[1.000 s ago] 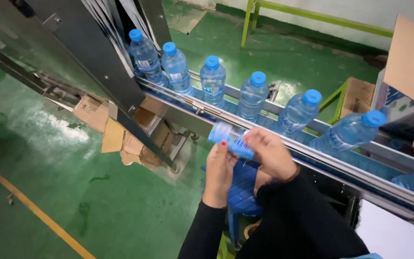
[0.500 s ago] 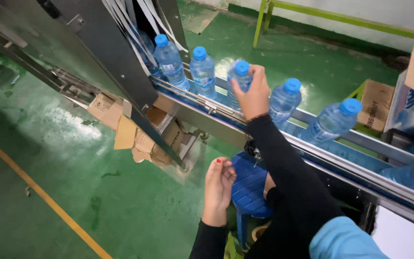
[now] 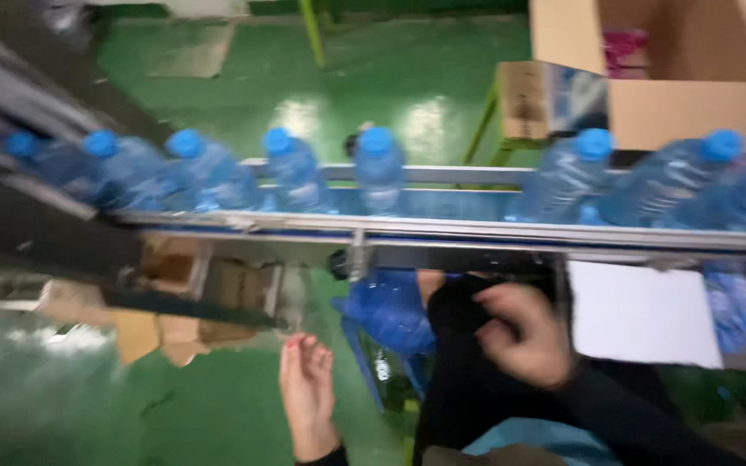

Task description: The person stands at a conveyor belt and applies labels to plastic water bottles as they move past. They pick up a bottle, apply a label from a stack, and place the bottle back on the belt.

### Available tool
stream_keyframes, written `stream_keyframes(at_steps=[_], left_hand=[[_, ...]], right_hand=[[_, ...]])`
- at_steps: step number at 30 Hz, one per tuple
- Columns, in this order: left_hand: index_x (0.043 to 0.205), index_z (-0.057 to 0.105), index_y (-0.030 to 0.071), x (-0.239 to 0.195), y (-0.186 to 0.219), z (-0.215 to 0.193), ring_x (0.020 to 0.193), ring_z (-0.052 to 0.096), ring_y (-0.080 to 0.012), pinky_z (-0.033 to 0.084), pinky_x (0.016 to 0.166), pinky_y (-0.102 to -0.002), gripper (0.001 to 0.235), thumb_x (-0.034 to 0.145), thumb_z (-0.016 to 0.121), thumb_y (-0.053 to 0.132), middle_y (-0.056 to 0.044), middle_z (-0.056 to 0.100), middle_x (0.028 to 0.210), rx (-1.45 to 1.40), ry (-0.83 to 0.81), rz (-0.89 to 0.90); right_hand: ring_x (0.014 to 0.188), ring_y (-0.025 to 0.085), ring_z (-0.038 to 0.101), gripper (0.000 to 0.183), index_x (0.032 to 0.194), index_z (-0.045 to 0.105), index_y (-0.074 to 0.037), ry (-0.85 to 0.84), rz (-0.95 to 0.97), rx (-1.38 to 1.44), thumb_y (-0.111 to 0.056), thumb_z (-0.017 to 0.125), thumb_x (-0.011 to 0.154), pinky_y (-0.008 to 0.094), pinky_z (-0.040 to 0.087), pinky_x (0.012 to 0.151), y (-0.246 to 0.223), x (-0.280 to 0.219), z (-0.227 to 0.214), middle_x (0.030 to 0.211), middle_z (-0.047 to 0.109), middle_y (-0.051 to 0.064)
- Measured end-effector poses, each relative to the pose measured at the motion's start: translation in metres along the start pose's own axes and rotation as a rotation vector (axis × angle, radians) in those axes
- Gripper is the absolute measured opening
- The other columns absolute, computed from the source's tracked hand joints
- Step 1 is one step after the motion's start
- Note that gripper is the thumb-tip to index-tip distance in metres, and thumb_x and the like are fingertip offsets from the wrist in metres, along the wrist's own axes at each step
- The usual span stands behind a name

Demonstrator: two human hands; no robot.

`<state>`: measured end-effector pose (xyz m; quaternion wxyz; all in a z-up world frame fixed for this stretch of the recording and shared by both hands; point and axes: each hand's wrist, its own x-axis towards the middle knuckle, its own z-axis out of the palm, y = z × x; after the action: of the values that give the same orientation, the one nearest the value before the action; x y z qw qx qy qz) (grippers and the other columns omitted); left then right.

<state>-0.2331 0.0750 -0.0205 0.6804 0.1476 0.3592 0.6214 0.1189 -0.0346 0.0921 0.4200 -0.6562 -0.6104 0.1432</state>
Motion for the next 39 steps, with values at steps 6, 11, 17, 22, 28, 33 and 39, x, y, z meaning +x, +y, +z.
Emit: stream_keyframes(at_steps=[6, 11, 17, 22, 28, 33, 39], left_hand=[[0.113, 0.060, 0.002, -0.018, -0.023, 0.042, 0.085, 0.059, -0.0180, 0.051, 0.077, -0.030, 0.014, 0.110, 0.050, 0.011, -0.009, 0.064, 0.098, 0.131, -0.078, -0.061], [0.113, 0.061, 0.000, -0.043, -0.068, 0.102, 0.086, 0.061, -0.0196, 0.052, 0.081, -0.032, 0.018, 0.107, 0.056, 0.016, -0.011, 0.066, 0.098, 0.204, -0.244, -0.144], [0.108, 0.064, 0.001, -0.077, -0.105, 0.141, 0.085, 0.063, -0.0189, 0.053, 0.079, -0.030, 0.012, 0.105, 0.056, 0.011, -0.010, 0.068, 0.095, 0.312, -0.270, -0.203], [0.107, 0.066, 0.003, -0.103, -0.154, 0.159, 0.082, 0.065, -0.0171, 0.055, 0.076, -0.029, 0.015, 0.101, 0.063, 0.016, -0.010, 0.070, 0.096, 0.417, -0.297, -0.236], [0.100, 0.071, 0.004, -0.147, -0.219, 0.225, 0.078, 0.067, -0.0163, 0.056, 0.072, -0.027, 0.012, 0.088, 0.070, 0.002, -0.009, 0.074, 0.092, 0.582, -0.436, -0.592], [0.164, 0.019, 0.005, -0.142, -0.322, 0.234, 0.134, 0.055, -0.0386, 0.046, 0.109, -0.053, 0.118, 0.088, 0.067, 0.081, -0.029, 0.047, 0.151, 0.205, -0.781, -1.351], [0.129, 0.065, -0.002, -0.080, -0.248, 0.198, 0.108, 0.071, -0.0331, 0.058, 0.096, -0.041, 0.042, 0.089, 0.059, 0.005, -0.020, 0.072, 0.118, -0.081, -0.258, -0.984]], right_hand=[[0.106, 0.037, 0.061, 0.041, 0.131, 0.064, 0.010, 0.394, 0.458, -0.644, -0.001, 0.061, 0.091, 0.045, 0.054, 0.098, 0.288, -0.161, -0.200, 0.123, 0.056, 0.029], [0.136, 0.043, 0.051, 0.080, 0.153, 0.046, -0.009, -0.280, 0.657, -0.728, -0.004, 0.064, 0.076, 0.050, 0.042, 0.116, 0.359, -0.186, -0.251, 0.150, 0.052, 0.025], [0.131, 0.035, 0.056, 0.073, 0.152, 0.044, -0.026, -0.566, 0.425, -0.847, -0.024, 0.075, 0.085, 0.048, 0.053, 0.104, 0.373, -0.175, -0.276, 0.148, 0.055, 0.014], [0.123, 0.028, 0.063, 0.045, 0.138, 0.059, -0.029, -0.507, 0.030, -0.844, -0.030, 0.065, 0.093, 0.045, 0.056, 0.102, 0.377, -0.185, -0.289, 0.138, 0.064, 0.004], [0.119, 0.027, 0.068, 0.037, 0.138, 0.065, -0.018, -0.355, 0.858, -0.610, -0.031, 0.046, 0.109, 0.044, 0.050, 0.109, 0.258, -0.134, -0.321, 0.139, 0.068, 0.012], [0.117, 0.028, 0.068, 0.046, 0.147, 0.059, -0.020, -0.169, 0.564, -0.698, -0.021, 0.049, 0.102, 0.040, 0.049, 0.105, 0.216, -0.162, -0.250, 0.135, 0.068, 0.010], [0.131, 0.036, 0.053, 0.050, 0.133, 0.068, -0.023, -0.085, -0.192, -0.239, -0.042, 0.076, 0.087, 0.051, 0.040, 0.108, 0.067, -0.080, -0.070, 0.142, 0.055, 0.013]])
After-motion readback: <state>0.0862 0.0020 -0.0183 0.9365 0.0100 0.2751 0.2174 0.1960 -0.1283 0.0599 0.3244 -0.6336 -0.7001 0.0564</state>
